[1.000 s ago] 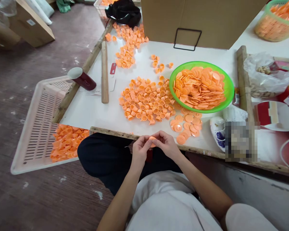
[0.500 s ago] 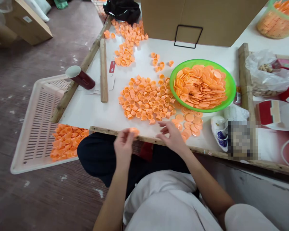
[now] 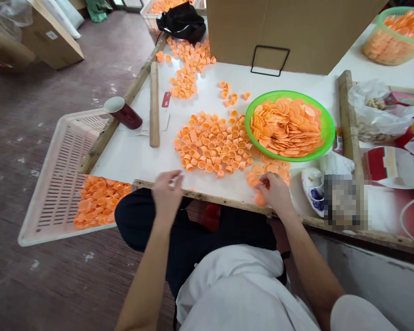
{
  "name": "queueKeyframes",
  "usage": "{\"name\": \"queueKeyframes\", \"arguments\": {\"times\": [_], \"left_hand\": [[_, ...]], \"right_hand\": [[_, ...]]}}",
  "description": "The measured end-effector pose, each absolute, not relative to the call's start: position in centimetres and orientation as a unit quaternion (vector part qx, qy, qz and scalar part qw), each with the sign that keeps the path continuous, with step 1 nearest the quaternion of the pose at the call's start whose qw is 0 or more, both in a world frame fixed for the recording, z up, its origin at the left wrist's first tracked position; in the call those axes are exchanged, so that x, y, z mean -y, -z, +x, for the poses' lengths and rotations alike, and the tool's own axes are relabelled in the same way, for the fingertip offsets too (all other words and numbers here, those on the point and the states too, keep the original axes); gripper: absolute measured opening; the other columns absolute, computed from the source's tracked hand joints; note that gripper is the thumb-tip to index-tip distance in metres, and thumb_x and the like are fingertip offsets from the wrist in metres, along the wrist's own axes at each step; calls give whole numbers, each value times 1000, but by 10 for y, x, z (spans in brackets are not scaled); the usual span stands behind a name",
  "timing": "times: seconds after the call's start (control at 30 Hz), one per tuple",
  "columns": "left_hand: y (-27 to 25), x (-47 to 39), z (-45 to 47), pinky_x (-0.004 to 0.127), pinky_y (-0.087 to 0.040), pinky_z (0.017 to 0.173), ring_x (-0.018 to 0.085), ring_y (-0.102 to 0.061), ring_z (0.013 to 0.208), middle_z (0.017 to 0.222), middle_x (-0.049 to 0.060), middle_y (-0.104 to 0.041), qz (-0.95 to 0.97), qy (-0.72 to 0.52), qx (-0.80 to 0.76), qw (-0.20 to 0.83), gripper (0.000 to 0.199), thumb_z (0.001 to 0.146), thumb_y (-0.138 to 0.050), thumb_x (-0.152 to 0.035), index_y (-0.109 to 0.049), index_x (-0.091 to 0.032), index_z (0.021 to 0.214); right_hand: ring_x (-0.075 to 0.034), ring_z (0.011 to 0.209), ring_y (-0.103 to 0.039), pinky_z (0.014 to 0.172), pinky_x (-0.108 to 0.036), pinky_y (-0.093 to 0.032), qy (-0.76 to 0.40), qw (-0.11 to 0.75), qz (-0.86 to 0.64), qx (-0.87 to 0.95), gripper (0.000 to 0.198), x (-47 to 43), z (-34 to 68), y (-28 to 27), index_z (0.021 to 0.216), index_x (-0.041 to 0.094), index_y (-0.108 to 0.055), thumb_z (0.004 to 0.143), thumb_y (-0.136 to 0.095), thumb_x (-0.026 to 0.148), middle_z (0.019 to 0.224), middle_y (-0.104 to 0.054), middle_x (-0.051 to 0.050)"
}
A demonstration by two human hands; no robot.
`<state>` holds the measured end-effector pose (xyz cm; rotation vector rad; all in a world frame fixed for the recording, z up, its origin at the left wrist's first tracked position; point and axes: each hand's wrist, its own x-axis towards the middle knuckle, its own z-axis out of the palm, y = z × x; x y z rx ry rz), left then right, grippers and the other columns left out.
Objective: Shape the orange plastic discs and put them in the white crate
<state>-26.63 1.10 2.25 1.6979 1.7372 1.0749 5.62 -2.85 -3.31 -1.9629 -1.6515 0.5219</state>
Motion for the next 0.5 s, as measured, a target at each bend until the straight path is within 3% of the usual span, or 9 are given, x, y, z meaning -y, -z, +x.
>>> {"name": "queueKeyframes", "arguments": {"times": [0.2,0.37,0.5], "left_hand": [[18,-16,-171,40,-50,86,20,-58,100,115,9,-60,656,-347,-608,281,23,91,-55,-36,-61,-20,108],[26,-19,-166,44,-45,89,28,-56,102,104,11,-62,676,-319,-599,287,13,80,-68,-24,-62,-21,91],[19,3,-175,38,-46,88,24,-59,97,99,7,-63,673,-321,-579,331,20,81,-66,-25,-56,-21,97]], "right_hand": [[-19,71,-58,67,-33,-47,-279,326,-695,577,20,33,63,34,92,21,-63,81,-62,37,77,-61,-3],[-17,65,-58,61,-32,-50,-424,422,-650,468,29,36,46,39,86,20,-63,79,-65,49,75,-63,-3],[-16,69,-63,68,-34,-56,-535,479,-592,365,32,37,28,31,88,20,-64,77,-69,50,83,-67,-4]]}}
